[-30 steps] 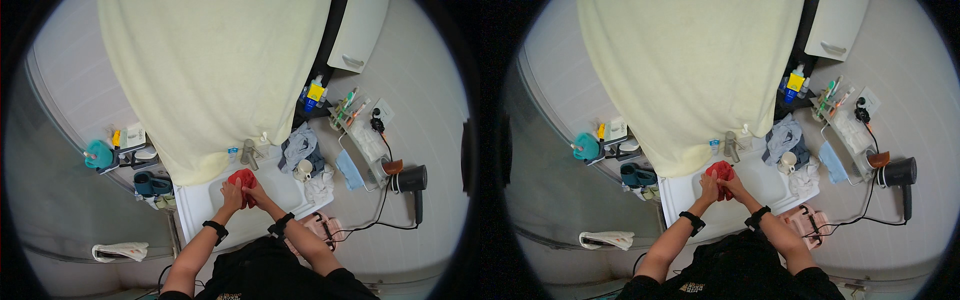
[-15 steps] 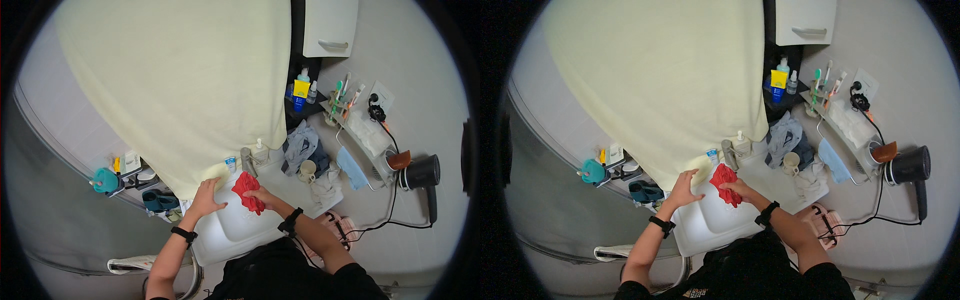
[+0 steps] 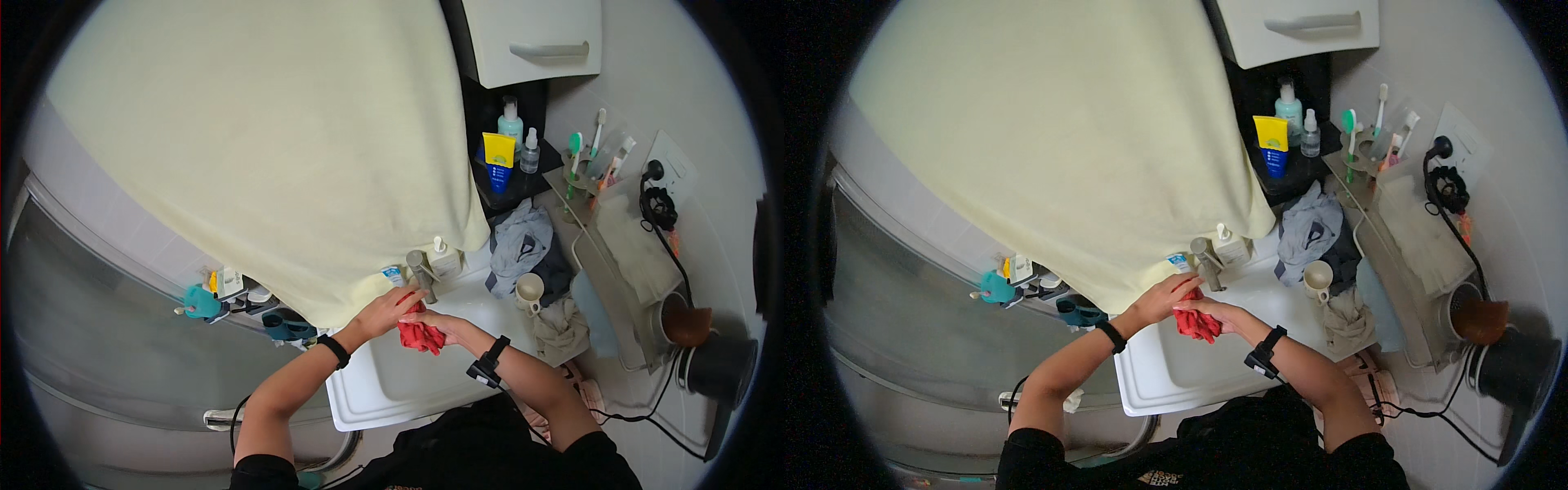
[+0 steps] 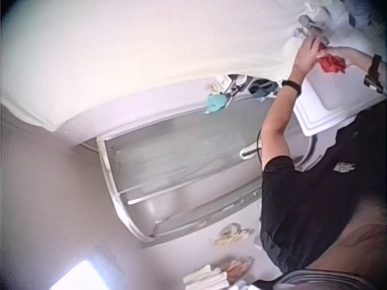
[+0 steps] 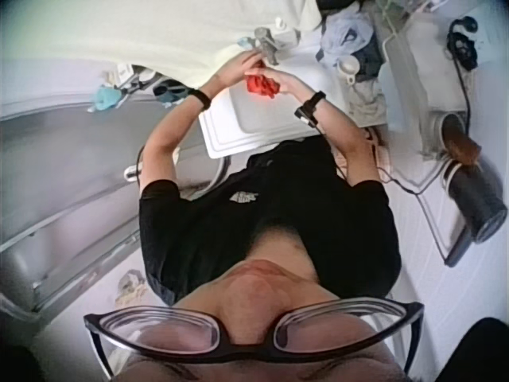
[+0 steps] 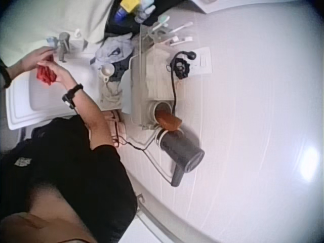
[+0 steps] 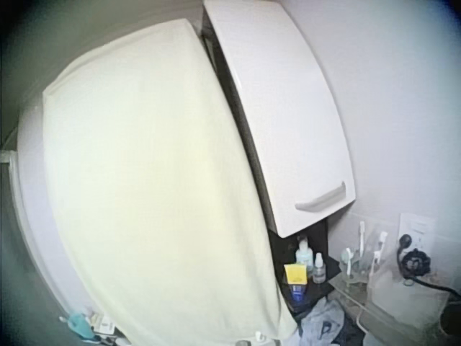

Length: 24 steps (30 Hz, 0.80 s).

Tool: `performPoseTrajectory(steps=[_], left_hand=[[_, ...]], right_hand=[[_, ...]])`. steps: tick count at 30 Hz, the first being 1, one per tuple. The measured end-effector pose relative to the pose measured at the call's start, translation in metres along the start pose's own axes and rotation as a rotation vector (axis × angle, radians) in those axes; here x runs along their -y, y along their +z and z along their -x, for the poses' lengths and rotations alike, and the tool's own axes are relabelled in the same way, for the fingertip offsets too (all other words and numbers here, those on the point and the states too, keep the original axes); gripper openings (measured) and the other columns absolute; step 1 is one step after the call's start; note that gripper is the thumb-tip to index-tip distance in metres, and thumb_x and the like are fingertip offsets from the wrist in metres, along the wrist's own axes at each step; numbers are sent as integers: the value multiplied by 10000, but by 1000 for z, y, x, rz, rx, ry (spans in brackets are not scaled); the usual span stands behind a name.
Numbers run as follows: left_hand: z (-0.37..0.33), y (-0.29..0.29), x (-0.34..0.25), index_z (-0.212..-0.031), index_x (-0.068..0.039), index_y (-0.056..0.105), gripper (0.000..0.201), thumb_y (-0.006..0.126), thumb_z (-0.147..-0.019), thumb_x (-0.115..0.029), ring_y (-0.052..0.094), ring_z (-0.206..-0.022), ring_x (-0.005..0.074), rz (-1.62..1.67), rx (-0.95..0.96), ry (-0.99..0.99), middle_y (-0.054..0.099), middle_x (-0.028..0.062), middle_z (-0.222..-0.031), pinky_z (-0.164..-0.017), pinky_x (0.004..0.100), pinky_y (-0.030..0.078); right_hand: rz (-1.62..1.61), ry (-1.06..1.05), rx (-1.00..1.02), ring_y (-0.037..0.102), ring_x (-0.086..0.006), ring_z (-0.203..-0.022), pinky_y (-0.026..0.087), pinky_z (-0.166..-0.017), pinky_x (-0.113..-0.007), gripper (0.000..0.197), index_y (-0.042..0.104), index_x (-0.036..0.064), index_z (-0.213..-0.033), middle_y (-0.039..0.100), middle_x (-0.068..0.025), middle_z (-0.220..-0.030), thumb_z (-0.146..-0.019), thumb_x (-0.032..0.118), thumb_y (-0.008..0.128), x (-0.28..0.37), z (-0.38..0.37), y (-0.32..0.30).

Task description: Washing a red garment by hand in a bathroom sink.

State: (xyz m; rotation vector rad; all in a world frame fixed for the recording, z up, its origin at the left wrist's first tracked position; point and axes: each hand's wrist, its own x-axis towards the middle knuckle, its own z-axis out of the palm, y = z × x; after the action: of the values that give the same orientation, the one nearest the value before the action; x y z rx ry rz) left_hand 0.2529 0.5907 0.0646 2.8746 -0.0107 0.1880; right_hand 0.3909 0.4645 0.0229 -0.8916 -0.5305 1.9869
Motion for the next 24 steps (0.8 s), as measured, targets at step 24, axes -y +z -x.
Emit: performPoseTrajectory(steps=[24], left_hand=[[-4, 23, 13, -1126, -59, 527, 376, 657, -780, -127, 695, -746, 297, -363, 496, -183, 679, 142, -847, -596, 392, 562]], right_hand=[[608, -69, -290, 655, -176, -802, 544, -695, -317, 420, 598, 37, -1067, 665, -68, -921, -739, 204, 801, -28, -34, -6]])
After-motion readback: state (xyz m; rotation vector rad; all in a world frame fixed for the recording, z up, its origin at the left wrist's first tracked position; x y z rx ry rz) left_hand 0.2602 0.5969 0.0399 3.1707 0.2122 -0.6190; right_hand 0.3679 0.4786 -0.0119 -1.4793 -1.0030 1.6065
